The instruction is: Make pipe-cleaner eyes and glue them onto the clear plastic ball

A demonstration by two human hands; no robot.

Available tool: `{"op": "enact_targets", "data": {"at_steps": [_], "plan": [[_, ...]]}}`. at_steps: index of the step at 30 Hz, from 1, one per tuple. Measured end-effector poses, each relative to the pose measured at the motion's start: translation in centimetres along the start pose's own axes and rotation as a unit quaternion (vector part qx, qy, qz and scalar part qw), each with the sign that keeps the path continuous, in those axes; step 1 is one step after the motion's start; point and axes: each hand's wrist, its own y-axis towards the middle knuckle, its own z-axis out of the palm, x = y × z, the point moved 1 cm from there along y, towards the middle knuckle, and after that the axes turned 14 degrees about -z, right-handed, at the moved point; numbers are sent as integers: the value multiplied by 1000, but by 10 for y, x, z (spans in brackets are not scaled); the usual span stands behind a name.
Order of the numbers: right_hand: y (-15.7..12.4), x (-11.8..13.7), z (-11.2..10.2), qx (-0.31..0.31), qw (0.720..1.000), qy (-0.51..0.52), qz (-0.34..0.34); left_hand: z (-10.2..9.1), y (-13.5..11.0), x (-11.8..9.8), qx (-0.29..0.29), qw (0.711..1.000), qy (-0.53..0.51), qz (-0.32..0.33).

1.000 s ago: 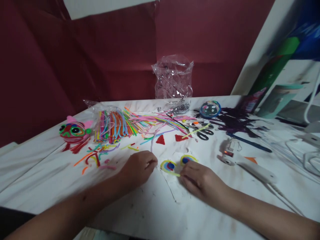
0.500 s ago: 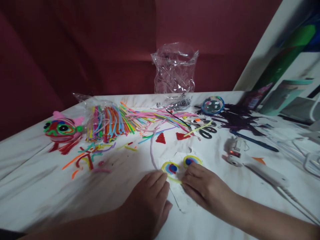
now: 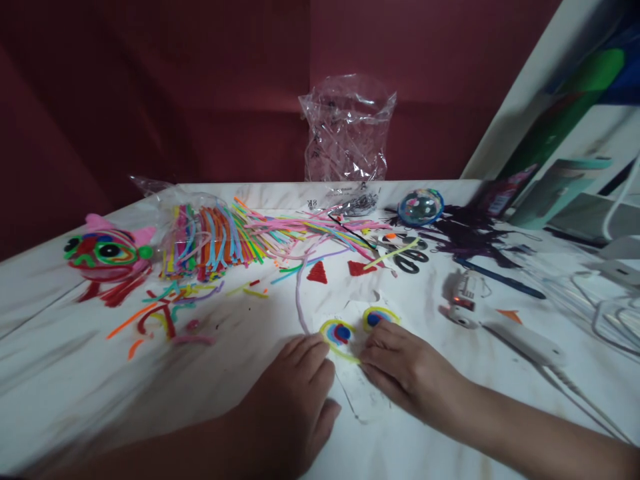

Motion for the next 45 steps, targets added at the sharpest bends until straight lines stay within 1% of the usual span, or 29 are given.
{"op": "enact_targets", "data": {"at_steps": [5,9,13,15,18,23,26,29,31,34,40,45], "plan": [[1,1,-2,-8,1000,2,-9,1,-2,1,4,1000,-17,-19],[-1,-1,0,-6,1000,7,-4,2,-1,3,18,1000,-3,-2],[-4,-4,2,-56,997,41,16,0,0,4,30,1000,7,2],[-5,-6,2,-65,996,43,37,-1,1,4,38,999,5,-3],[-5,-7,1,-50,997,16,51,-2,2,4,49,999,14,0],[2,-9,-4,-7,998,-21,57,-1,1,6,71,996,53,19],[8,-14,-6,25,997,-42,61,0,0,5,64,996,63,22],[12,-20,-7,53,993,-86,53,-1,1,4,61,996,67,21],[14,-24,-6,65,991,-108,41,-2,2,3,70,994,75,33],[17,-28,-5,67,991,-109,33,-4,3,3,71,993,85,39],[16,-33,-2,59,990,-109,66,-5,4,2,71,994,77,40],[19,-31,-3,50,992,-93,72,-4,4,2,66,994,77,47]]}}
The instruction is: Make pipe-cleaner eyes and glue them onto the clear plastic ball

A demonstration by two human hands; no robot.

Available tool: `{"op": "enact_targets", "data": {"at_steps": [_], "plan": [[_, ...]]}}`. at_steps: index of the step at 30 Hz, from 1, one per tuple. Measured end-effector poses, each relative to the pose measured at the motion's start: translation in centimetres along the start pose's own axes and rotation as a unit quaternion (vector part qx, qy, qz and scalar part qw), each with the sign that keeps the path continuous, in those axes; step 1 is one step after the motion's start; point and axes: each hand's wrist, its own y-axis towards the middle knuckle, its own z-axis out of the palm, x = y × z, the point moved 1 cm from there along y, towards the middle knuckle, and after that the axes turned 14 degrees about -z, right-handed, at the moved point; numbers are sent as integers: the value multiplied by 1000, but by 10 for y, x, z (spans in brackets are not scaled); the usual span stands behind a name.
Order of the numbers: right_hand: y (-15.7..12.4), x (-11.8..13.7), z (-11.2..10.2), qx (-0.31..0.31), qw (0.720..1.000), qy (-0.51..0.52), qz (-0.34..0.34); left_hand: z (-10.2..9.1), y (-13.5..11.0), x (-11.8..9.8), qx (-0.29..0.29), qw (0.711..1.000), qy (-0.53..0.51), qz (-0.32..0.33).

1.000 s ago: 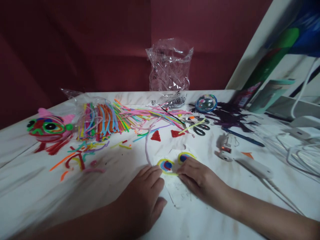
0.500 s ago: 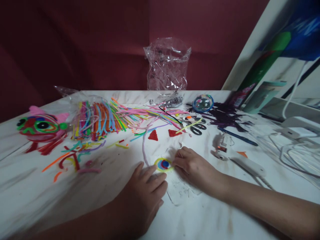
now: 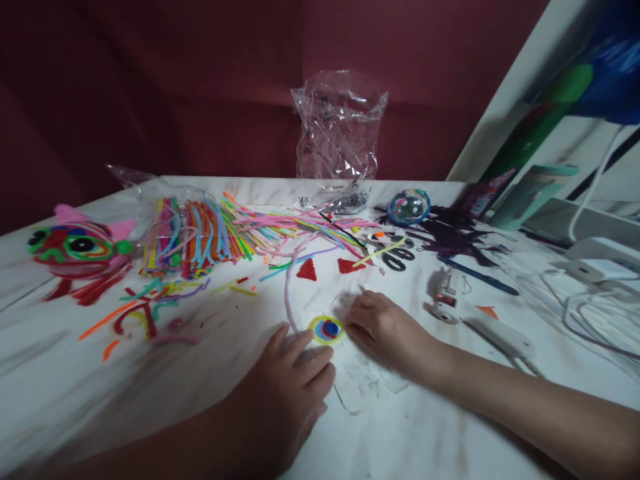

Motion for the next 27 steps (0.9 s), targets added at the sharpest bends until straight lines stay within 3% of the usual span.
{"op": "enact_targets", "data": {"at_steps": [13,27], "plan": [[-4,2,1,-39,999,32,-20,-1,0,1,3,1000,-1,-1],[-6,4,1,-21,998,1,-53,-3,0,-2,18,1000,-6,-19]]}}
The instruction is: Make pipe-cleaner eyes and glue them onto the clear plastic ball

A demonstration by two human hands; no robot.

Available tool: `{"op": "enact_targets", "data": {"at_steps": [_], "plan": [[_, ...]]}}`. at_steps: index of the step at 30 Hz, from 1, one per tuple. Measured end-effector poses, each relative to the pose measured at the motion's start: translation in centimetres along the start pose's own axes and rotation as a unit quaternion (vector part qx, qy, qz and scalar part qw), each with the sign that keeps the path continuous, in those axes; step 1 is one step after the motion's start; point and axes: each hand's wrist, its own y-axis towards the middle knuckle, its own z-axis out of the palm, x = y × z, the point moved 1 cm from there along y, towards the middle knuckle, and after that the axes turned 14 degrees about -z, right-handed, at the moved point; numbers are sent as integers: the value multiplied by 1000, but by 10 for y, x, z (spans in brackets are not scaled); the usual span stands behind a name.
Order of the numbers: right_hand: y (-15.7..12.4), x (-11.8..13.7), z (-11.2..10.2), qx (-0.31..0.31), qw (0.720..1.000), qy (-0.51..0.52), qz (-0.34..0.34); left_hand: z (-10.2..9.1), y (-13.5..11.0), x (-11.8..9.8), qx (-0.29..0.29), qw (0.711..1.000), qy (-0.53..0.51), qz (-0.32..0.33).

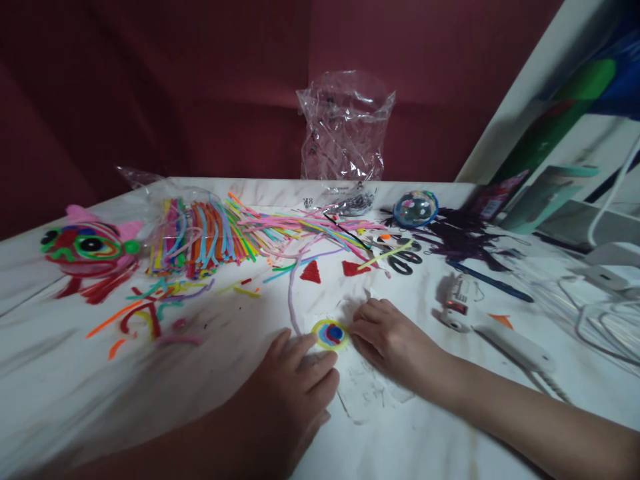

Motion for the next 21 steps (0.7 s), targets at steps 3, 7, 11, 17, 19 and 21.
{"op": "enact_targets", "data": {"at_steps": [3,7,11,17,19,21], "plan": [[0,0,1,3,1000,-6,-5,0,0,0,5,1000,7,2],[-1,1,0,4,1000,-7,-14,0,0,-1,7,1000,8,7],[-1,1,0,1,1000,1,-16,2,-1,-2,17,1000,-5,-11],[-2,0,1,6,1000,1,-6,8,-3,-3,-5,1000,25,-9],[-3,0,2,10,1000,4,-5,8,-3,-2,-9,1000,26,-11],[-3,0,2,12,1000,5,-7,8,-3,-2,-10,1000,21,-12]]}}
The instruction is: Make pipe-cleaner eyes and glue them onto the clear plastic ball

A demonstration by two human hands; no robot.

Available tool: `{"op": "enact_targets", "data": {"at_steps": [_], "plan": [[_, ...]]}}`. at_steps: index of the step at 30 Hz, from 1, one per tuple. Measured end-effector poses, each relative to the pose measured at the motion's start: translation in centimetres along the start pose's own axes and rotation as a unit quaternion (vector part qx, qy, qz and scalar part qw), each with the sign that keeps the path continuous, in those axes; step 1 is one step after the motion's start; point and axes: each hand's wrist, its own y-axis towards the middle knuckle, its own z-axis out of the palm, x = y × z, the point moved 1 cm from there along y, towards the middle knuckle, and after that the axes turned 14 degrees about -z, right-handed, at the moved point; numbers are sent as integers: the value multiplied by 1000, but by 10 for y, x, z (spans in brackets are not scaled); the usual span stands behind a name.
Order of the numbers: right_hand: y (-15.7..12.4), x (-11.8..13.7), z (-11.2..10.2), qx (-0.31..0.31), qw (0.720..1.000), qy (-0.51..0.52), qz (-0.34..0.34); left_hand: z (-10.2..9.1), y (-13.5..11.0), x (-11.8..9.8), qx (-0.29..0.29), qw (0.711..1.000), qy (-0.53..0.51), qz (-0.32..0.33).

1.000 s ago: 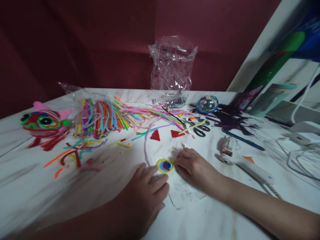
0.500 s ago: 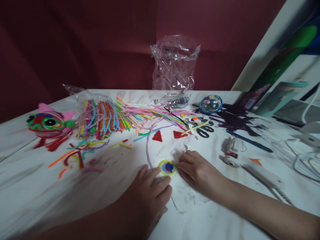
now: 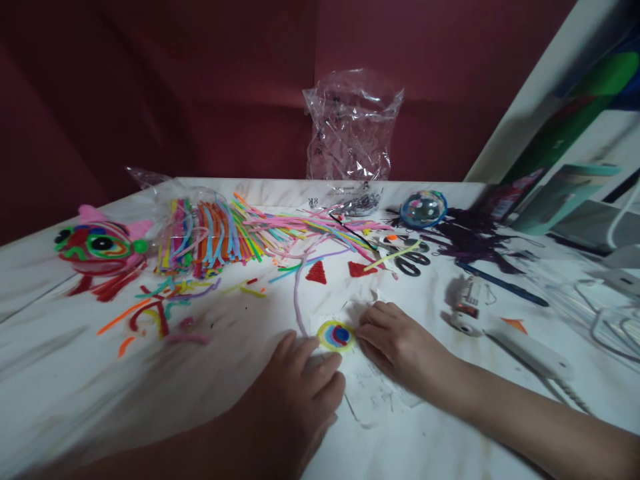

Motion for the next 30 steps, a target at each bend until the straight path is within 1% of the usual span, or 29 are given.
{"op": "enact_targets", "data": {"at_steps": [11,17,24,26,28,30], "plan": [[0,-1,1,-4,1000,-1,-2,-4,4,-1,5,1000,-18,-3],[2,0,1,-7,1000,-11,-7,-4,3,-1,3,1000,-2,-4],[1,0,-2,-2,1000,-11,6,-5,2,1,2,1000,5,26],[1,-1,-5,-16,1000,-6,11,-5,1,1,-2,999,6,34],[1,-2,-8,-43,999,6,6,-4,0,1,-13,999,0,38],[2,-1,-11,-66,998,21,-7,-3,0,3,-37,998,-26,45]]}}
